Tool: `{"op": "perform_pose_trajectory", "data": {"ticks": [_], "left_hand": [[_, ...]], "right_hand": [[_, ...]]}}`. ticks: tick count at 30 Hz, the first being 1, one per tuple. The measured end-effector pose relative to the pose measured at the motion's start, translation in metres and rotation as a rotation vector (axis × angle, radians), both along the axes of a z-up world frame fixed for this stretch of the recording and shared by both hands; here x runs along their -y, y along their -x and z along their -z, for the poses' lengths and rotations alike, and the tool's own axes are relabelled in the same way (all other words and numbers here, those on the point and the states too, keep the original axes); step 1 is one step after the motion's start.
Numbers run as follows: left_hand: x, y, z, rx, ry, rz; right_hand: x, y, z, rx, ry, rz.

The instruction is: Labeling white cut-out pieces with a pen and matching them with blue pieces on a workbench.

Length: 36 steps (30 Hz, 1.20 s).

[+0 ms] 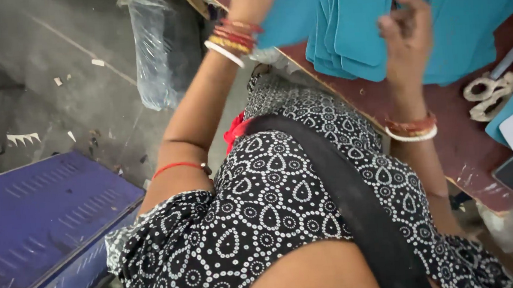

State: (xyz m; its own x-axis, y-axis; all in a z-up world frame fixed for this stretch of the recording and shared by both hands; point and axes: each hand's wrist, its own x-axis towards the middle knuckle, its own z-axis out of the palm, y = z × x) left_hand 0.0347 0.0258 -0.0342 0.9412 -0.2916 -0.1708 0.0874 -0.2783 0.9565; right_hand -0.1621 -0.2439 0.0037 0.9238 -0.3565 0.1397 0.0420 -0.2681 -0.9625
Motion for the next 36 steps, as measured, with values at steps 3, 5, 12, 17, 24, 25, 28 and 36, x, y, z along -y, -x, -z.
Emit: {"op": "perform_pose_trajectory", "data": {"ticks": [3, 5, 12, 17, 24, 25, 28, 36], "left_hand": [[0.028, 0.054, -0.022, -0.011, 0.252, 0.112], [0.038, 0.079, -0.027, -0.037, 0.519, 0.212], [0.061, 0.112, 0.017, -0.922, 1.089, 0.265], [0.071, 0.124, 0.013, -0.918, 1.064, 0.333], [0.085, 0.126, 0.018, -0.905, 1.262, 0.313], [0.086, 0.126, 0.036, -0.902, 1.297, 0.333], [0.081, 0.125, 0.015, -0.841, 1.185, 0.369], [0.067, 0.113, 0.032, -0.800, 1.079, 0.183]], "right_hand": [[-0.024, -0.021, 0.001, -0.012, -0.113, -0.084], [-0.029, -0.025, 0.001, -0.008, -0.080, -0.120], [-0.004, -0.022, -0.007, -0.130, -0.089, -0.186], [-0.044, -0.017, -0.069, 0.250, 0.545, -0.014], [-0.046, -0.003, -0.070, 0.162, 0.426, -0.191], [-0.043, -0.004, -0.071, 0.147, 0.338, -0.219], [-0.020, 0.001, -0.035, -0.086, 0.092, -0.086], [0.111, 0.025, -0.013, 0.192, 0.792, 0.244]]}}
